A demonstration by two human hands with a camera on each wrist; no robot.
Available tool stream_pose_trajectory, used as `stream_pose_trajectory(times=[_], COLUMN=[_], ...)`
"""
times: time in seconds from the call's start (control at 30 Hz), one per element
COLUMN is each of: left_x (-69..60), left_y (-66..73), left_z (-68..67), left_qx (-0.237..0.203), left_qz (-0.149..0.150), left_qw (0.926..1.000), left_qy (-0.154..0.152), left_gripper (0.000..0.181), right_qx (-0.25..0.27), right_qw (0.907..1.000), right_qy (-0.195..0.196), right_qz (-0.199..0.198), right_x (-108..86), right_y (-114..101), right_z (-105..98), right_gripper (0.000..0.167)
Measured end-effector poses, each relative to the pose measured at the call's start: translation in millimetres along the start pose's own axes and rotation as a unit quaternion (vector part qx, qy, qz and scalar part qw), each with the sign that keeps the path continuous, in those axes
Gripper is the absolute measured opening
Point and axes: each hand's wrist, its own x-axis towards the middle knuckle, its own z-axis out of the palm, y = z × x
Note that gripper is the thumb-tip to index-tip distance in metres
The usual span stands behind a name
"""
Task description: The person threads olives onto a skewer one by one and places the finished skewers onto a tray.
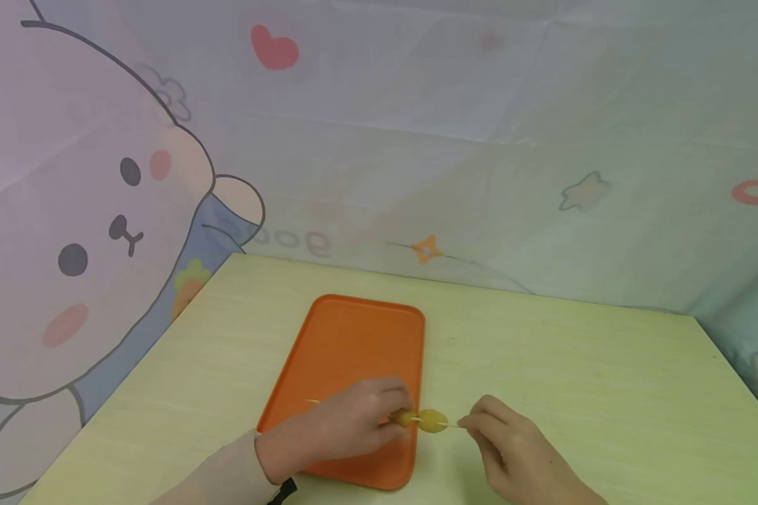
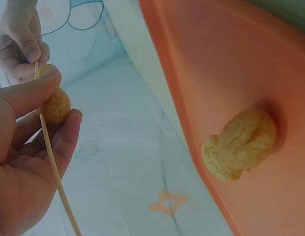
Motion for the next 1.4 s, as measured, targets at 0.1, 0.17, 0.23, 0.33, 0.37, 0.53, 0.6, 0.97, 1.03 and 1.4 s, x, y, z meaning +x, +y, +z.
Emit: stream_pose_trajectory(times=[0.1, 0.17, 0.23, 0.33, 0.37, 0.53, 0.6, 0.97, 1.03, 1.4], left_x=[0.7, 1.0, 1.2, 1.4, 1.0, -6.8, -11.9, -39.6, -44.1, -64.7], left_y=[0.5, -0.1, -0.8, -3.4, -4.2, -5.7, -5.2, -12.5, -15.9, -29.6], left_z=[-0.4, -1.3, -3.6, -8.8, -11.4, -28.2, -34.7, -42.1, -39.7, -17.1], left_qx=[-0.013, -0.012, 0.002, 0.038, 0.05, 0.068, 0.062, 0.062, 0.06, 0.018], left_qz=[-0.025, -0.024, -0.005, 0.039, 0.05, 0.041, 0.016, -0.089, -0.101, -0.194], left_qw=[0.9996, 0.9996, 0.9999, 0.9973, 0.9955, 0.9932, 0.9946, 0.9897, 0.9884, 0.9772], left_qy=[-0.005, 0.001, 0.015, 0.05, 0.062, 0.086, 0.082, 0.093, 0.096, 0.084], left_gripper=[0.015, 0.018, 0.021, 0.03, 0.034, 0.049, 0.051, 0.06, 0.062, 0.066], right_qx=[-0.002, -0.001, 0.0, -0.001, -0.001, -0.012, -0.016, -0.063, -0.07, -0.117], right_qw=[1.0, 0.9999, 0.9994, 0.9981, 0.9973, 0.9937, 0.9934, 0.991, 0.99, 0.9838], right_qy=[0.004, 0.012, 0.024, 0.042, 0.048, 0.075, 0.08, 0.098, 0.104, 0.135], right_qz=[-0.002, -0.011, -0.023, -0.046, -0.055, -0.083, -0.081, -0.066, -0.065, -0.006], right_x=[0.3, 0.5, 0.9, 1.2, 1.3, -0.1, -2.1, -22.4, -27.1, -51.4], right_y=[1.2, 2.5, 3.8, 6.4, 7.4, 13.2, 14.8, 26.1, 29.3, 33.3], right_z=[-1.9, -3.1, -4.2, -6.3, -7.1, -13.3, -16.7, -42.4, -47.5, -60.9], right_gripper=[0.028, 0.015, 0.02, 0.041, 0.04, 0.038, 0.037, 0.04, 0.04, 0.045])
